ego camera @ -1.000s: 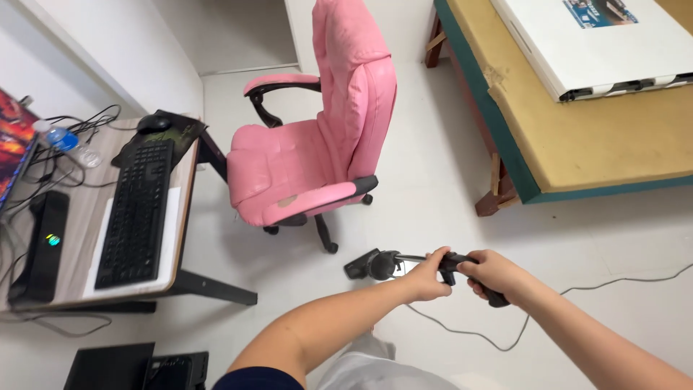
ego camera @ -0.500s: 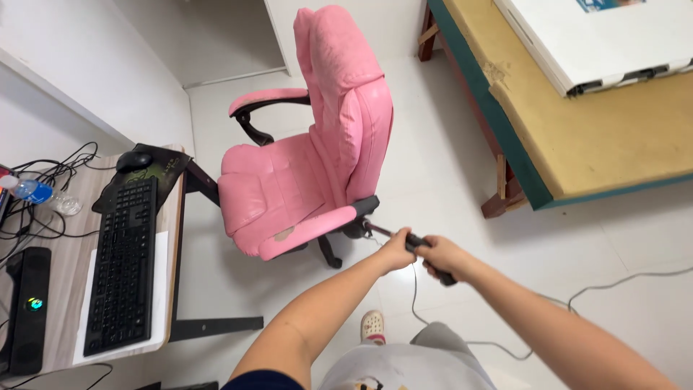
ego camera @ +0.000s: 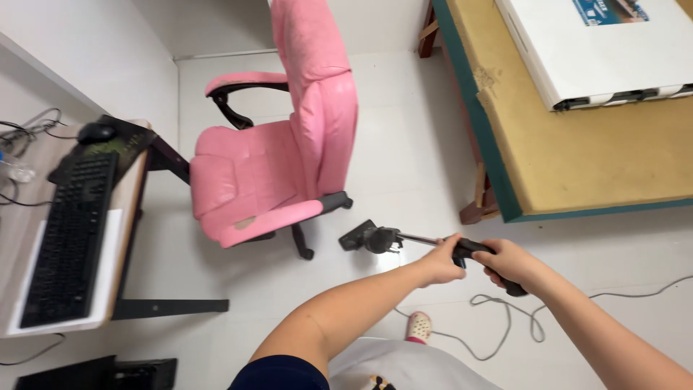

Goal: Vacuuming the floor of a room around the bed and desk area.

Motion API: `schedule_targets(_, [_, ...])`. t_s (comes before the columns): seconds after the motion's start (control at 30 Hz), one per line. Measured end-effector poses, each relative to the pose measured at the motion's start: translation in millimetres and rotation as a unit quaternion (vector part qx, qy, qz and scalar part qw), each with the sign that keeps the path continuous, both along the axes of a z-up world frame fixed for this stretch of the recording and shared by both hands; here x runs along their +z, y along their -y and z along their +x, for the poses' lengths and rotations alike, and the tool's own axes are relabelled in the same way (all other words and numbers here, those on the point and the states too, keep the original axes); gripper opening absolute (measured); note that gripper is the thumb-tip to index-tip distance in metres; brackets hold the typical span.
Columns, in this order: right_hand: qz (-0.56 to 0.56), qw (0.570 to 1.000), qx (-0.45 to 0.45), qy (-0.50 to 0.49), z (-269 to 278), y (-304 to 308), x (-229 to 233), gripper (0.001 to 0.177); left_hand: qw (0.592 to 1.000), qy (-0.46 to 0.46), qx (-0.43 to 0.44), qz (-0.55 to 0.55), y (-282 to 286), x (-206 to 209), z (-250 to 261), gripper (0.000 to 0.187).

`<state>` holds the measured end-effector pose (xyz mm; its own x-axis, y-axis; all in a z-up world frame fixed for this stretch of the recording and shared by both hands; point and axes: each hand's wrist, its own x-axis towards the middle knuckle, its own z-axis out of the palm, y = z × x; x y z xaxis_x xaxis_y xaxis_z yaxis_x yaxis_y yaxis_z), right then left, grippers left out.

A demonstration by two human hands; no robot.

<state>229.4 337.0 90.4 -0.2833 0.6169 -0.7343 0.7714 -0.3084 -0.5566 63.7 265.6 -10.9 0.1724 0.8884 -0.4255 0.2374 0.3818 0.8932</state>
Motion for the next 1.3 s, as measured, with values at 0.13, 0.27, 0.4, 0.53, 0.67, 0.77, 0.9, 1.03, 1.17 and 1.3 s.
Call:
schedule_targets(0.13, [-0.001, 0.998, -0.065, -0.023, 47, -20, -10, 0.022, 0.999, 0.034, -0.008, -0.003, -39, -13, 50, 0.105])
schedule_targets(0.27, [0.027, 0.996, -0.054, -0.062, 38, -28, -27, 0.027, 0.996, 0.013, 0.044, 0.073, -57, -38, 49, 0.094])
schedule_targets(0.4, [0.02, 0.993, -0.07, -0.092, -22, -40, -36, 0.022, 0.994, -0.006, 0.095, 0.061, -78, -52, 2, 0.085])
schedule_targets(0.53, [0.01, 0.991, -0.068, -0.112, -62, -87, -43, 0.024, 0.99, -0.002, 0.107, 0.091, -123, -74, -36, 0.091])
schedule_targets(0.67, [0.005, 0.995, -0.056, -0.085, -67, -90, -52, 0.027, 0.993, -0.086, 0.036, 0.077, -148, -117, -45, 0.08])
schedule_targets(0.77, [0.038, 0.995, -0.04, -0.089, -91, -141, -51, 0.025, 0.952, -0.247, -0.072, 0.164, -212, -113, -97, 0.081])
schedule_targets(0.9, [0.008, 0.99, -0.08, -0.113, -130, -151, -27, 0.023, 0.874, -0.453, -0.124, 0.128, -215, -8, -161, 0.078])
schedule_targets(1.03, [0.002, 0.991, -0.042, -0.128, -198, -171, -16, 0.022, 0.791, -0.586, -0.135, 0.115, -226, 27, -214, 0.066])
schedule_targets(1.17, [-0.014, 0.988, -0.017, -0.152, -254, -211, -45, 0.025, 0.623, -0.754, -0.199, 0.07, -230, 68, -246, 0.057])
schedule_targets(1.3, [-0.107, 0.964, -0.087, -0.226, -321, -257, -61, 0.024, 0.581, -0.797, -0.161, 0.024, -227, 135, -265, 0.052])
